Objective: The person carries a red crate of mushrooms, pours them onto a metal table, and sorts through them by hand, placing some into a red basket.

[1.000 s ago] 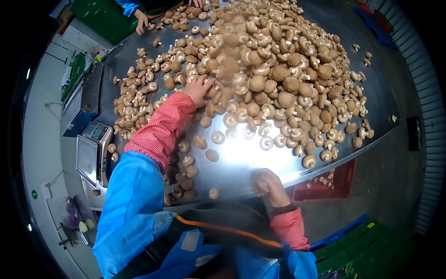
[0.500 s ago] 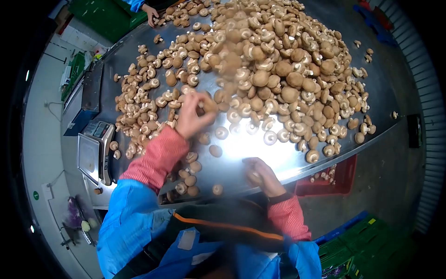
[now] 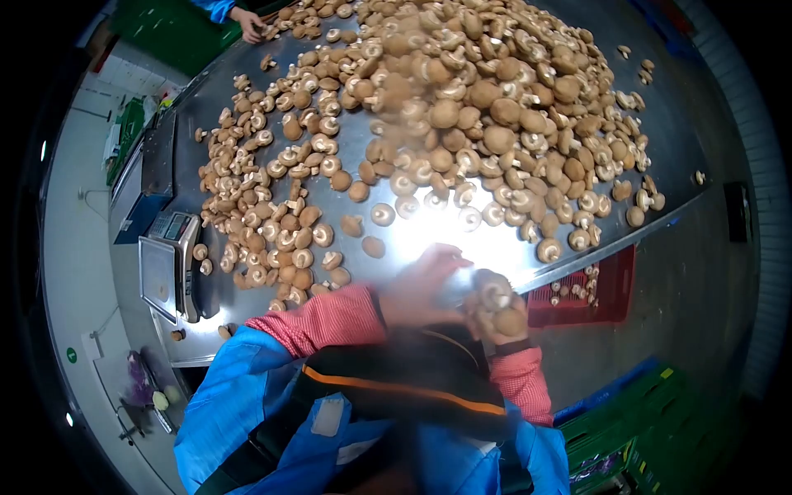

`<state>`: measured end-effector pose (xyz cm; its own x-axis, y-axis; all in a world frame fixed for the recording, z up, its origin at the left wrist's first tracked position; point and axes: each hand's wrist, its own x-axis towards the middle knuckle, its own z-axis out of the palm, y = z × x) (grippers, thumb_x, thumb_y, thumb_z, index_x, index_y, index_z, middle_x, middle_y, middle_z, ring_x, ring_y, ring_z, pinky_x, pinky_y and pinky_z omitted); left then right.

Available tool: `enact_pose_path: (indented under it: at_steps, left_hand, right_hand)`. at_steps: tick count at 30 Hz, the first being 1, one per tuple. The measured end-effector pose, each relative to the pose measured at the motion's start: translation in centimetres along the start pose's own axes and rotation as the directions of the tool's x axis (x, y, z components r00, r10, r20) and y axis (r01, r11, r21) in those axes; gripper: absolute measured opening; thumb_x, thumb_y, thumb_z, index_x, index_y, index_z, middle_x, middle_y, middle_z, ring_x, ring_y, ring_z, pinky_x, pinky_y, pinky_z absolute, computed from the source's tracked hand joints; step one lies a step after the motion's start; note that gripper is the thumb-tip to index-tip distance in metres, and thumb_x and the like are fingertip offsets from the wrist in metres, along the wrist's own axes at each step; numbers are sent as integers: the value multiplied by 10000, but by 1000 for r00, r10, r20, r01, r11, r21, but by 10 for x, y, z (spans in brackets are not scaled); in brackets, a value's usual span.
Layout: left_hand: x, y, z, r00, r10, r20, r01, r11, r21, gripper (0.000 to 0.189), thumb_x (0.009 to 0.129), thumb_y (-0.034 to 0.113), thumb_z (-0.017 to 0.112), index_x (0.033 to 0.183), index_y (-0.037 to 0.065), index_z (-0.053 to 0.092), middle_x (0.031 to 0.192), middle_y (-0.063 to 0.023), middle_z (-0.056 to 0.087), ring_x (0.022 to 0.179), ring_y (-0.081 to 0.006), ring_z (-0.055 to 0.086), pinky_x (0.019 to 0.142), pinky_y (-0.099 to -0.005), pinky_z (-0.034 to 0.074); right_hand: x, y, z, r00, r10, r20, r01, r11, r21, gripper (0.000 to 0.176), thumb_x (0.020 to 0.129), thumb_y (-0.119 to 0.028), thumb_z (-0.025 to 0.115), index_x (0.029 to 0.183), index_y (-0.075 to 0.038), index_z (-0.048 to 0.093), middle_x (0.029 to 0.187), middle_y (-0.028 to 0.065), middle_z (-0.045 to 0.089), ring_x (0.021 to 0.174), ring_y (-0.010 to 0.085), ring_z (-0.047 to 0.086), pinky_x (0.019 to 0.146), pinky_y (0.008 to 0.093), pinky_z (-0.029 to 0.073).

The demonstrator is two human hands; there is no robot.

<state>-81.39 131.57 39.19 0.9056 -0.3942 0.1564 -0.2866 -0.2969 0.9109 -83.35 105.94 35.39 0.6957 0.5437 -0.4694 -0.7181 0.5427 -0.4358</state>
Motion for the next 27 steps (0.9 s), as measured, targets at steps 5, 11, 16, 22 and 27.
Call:
enact_pose_path:
  at_steps: [5,11,16,22,27]
  left_hand:
    - [42,-59,-39,992,23,-128,48,848,528,847,715,419,856,1432,153,493,1500,-206,407,1411,-403,370,1147,-580,319]
    - [43,-135,-79,986,-78,148,-87,518,851,878,745,554,771,1512,306,425,1655,-57,262,1499,-393,249,1149,-742,175]
    - [27,-101,-131,891,-449,-62,253,380,890,787,849,767,520,1519,365,422,1671,-35,239,1520,-385,226,1139,-747,188]
    - [-60,-143,-191,789,-545,-283,510,323,797,745,901,700,540,1525,310,425,1652,-51,277,1518,-274,259,1103,-693,279]
    - [-154,-145,-214,683,-573,-454,683,281,674,775,892,597,642,1556,290,386,1676,-61,220,1511,-304,285,1148,-615,299]
  right_hand:
    - [-68,-74,-69,923,-288,-253,341,918,200,780,945,-712,460,1430,-101,503,1098,144,668,868,277,674,675,367,613]
    - [-133,-118,-223,529,-310,-790,437,898,-59,925,904,-809,419,1415,-37,436,1199,274,618,743,269,670,606,276,610]
    - [-112,-85,-194,622,-143,-770,204,979,-17,825,925,-747,498,1310,-17,504,1088,248,680,660,226,679,571,283,592]
    - [-65,-51,-112,760,-128,-638,-10,978,-207,615,1003,-649,470,1226,-87,585,790,64,690,582,146,645,520,244,535]
    - [-47,-54,-67,727,-337,-598,-65,834,-549,458,1048,-519,490,1135,-79,580,712,10,585,522,92,551,452,228,458]
